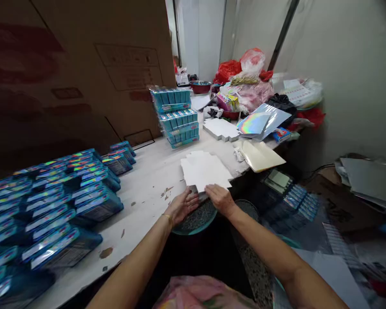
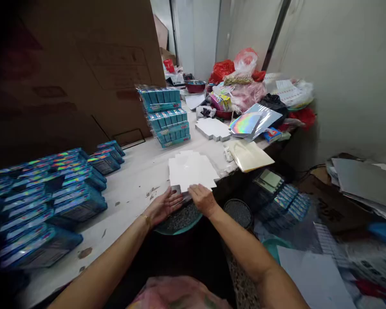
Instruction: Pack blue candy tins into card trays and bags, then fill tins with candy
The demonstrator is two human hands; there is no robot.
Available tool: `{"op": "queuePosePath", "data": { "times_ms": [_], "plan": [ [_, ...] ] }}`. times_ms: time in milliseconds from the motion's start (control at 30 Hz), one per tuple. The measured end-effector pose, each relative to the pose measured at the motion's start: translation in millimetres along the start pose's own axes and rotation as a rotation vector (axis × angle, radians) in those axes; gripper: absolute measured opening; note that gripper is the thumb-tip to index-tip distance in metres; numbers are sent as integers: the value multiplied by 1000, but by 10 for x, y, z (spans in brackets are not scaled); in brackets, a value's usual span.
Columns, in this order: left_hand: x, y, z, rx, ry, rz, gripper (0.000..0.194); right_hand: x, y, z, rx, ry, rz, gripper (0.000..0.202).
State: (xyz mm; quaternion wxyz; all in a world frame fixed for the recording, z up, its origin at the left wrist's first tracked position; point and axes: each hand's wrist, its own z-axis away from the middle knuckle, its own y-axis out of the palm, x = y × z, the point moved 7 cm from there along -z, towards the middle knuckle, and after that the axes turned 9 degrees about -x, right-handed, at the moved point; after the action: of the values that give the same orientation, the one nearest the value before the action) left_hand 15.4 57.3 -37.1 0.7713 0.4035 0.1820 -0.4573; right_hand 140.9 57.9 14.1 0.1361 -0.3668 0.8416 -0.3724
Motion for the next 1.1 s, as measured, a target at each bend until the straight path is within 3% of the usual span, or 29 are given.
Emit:
{"op": "queuePosePath", "data": {
  "times_ms": [67,133,267,400,600,767,1000,1100],
  "plan": [
    [-33,9,-105,-150,57,-16,10,84,35,102,48,35,-64,30],
    [-55,1,-173,-258,97,-28,7,76,105,189,139,95,-90,41],
    [-64,-132,-215,-357,137,-45,8,-245,332,329,439,273,-35,79],
    [-95,-376,-171,-420,167,-60,6,-535,459,386,613,270,-9,83],
    [-189,-575,-79,-423,188,-73,6,-823,313,284,555,131,103,46],
    [-262,-665,-74,-419,215,-56,4,-929,281,189,648,23,234,24],
    [-361,-1117,95,-494,267,-3,8,-1532,-100,169,552,245,480,27],
    [-323,-1190,128,-513,256,22,6,-1416,-149,126,512,275,504,27]
  ]
}}
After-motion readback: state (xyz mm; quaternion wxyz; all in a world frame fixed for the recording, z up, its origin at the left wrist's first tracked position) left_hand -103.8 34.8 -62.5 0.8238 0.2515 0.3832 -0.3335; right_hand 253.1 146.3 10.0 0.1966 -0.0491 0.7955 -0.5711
